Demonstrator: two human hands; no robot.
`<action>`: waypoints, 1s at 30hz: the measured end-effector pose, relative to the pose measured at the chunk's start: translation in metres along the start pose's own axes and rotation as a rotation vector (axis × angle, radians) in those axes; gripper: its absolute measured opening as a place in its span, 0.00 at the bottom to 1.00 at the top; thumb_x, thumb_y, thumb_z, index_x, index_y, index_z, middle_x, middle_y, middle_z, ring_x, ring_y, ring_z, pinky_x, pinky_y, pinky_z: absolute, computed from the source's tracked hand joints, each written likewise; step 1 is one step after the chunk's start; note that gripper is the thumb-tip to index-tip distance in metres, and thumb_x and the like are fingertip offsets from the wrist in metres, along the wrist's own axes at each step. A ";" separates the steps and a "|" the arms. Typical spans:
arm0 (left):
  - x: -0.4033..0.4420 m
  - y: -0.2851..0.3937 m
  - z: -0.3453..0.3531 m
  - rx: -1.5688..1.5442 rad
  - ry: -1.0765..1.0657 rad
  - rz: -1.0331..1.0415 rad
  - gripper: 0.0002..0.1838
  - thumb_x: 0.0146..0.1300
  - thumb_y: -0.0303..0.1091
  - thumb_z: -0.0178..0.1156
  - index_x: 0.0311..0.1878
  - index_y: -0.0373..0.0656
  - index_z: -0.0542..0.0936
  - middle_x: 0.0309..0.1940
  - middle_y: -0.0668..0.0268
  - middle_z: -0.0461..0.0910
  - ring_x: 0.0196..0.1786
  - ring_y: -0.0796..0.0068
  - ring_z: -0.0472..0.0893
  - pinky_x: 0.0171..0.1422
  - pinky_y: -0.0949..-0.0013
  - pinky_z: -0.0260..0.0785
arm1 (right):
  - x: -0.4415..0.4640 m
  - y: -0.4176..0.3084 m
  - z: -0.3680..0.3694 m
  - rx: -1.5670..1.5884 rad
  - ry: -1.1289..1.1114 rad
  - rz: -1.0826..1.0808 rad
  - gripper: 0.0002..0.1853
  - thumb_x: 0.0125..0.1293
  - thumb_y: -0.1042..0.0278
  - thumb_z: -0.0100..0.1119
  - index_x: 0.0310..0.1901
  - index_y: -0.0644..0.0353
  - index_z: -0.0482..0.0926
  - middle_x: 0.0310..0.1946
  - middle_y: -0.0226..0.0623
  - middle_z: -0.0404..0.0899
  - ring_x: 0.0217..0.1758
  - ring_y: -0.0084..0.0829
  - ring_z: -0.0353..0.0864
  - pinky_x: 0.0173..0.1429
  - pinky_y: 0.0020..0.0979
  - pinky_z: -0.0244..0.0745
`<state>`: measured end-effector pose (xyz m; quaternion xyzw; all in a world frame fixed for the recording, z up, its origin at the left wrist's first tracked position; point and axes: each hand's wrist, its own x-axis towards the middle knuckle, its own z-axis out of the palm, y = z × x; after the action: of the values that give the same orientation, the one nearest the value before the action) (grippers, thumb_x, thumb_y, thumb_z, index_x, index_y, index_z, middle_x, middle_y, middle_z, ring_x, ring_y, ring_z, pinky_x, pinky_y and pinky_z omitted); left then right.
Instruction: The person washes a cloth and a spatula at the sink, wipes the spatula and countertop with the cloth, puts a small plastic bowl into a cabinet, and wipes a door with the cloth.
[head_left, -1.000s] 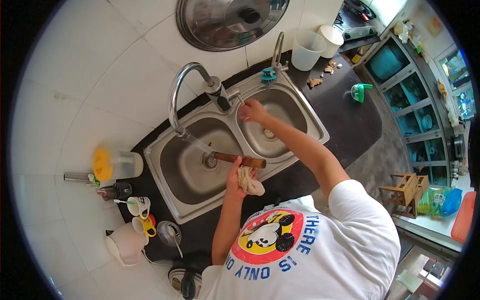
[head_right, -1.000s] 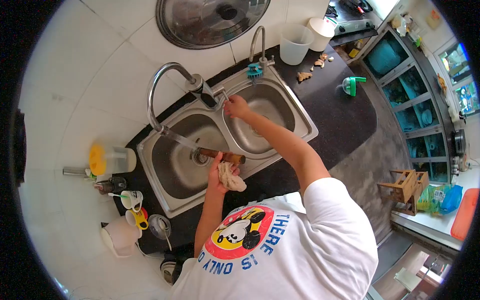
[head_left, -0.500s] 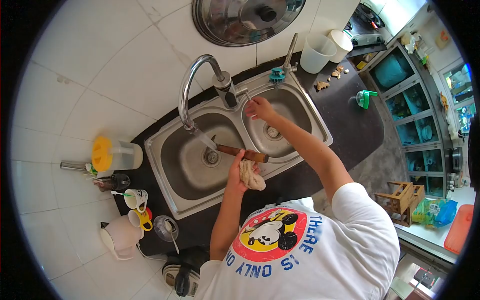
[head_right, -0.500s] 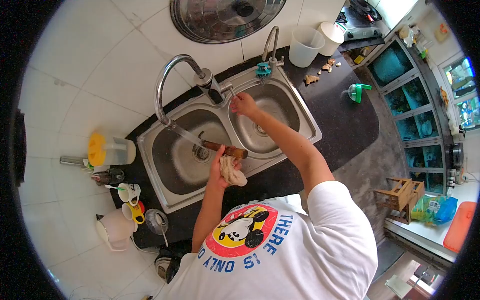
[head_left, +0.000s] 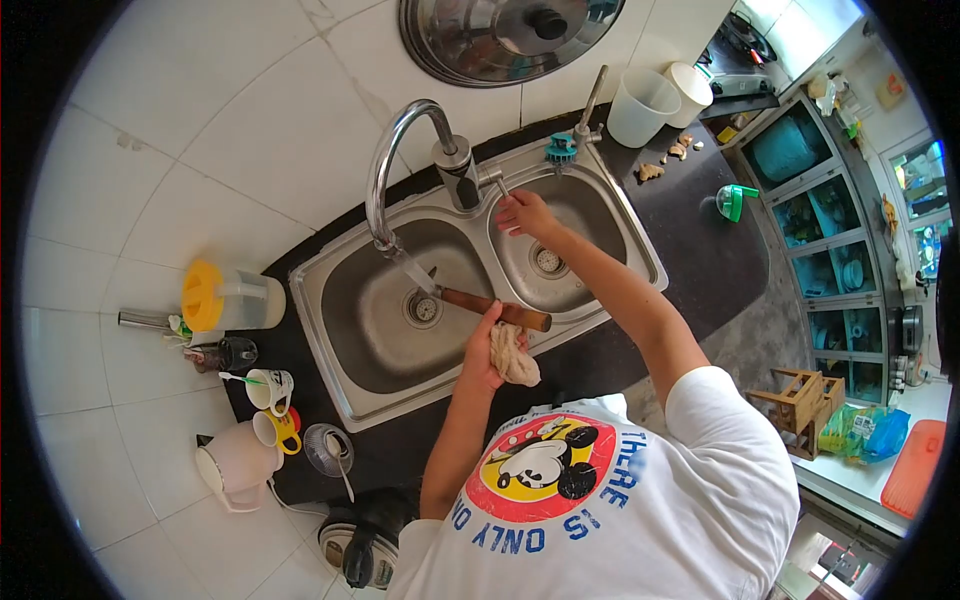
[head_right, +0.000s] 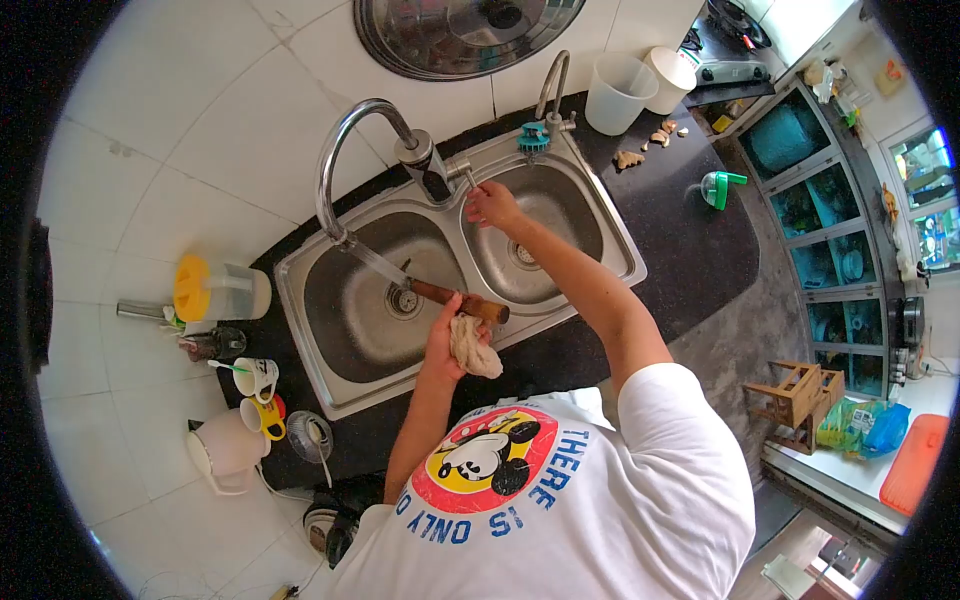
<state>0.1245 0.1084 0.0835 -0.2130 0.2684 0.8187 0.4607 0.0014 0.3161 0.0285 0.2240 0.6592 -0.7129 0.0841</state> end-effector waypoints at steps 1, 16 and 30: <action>-0.001 -0.001 0.001 -0.003 0.003 0.003 0.15 0.58 0.46 0.57 0.36 0.43 0.77 0.25 0.62 0.77 0.23 0.72 0.75 0.26 0.70 0.69 | 0.000 0.000 0.000 -0.004 0.002 0.004 0.14 0.68 0.59 0.40 0.43 0.59 0.72 0.31 0.34 0.78 0.29 0.25 0.79 0.30 0.28 0.73; 0.003 -0.001 0.004 0.005 -0.032 0.007 0.14 0.58 0.46 0.58 0.37 0.46 0.76 0.23 0.67 0.76 0.22 0.73 0.75 0.25 0.70 0.68 | -0.007 -0.005 0.000 -0.034 -0.011 -0.009 0.12 0.67 0.63 0.39 0.41 0.60 0.71 0.31 0.35 0.78 0.29 0.26 0.79 0.31 0.29 0.74; -0.004 -0.010 0.009 0.027 0.042 -0.002 0.16 0.57 0.48 0.60 0.37 0.45 0.75 0.24 0.67 0.75 0.23 0.73 0.74 0.26 0.70 0.68 | -0.004 -0.005 -0.003 -0.062 -0.052 0.031 0.15 0.69 0.58 0.39 0.45 0.59 0.71 0.35 0.36 0.78 0.35 0.27 0.80 0.36 0.29 0.74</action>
<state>0.1337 0.1160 0.0901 -0.2240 0.2887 0.8099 0.4588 0.0037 0.3191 0.0343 0.2129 0.6750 -0.6963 0.1192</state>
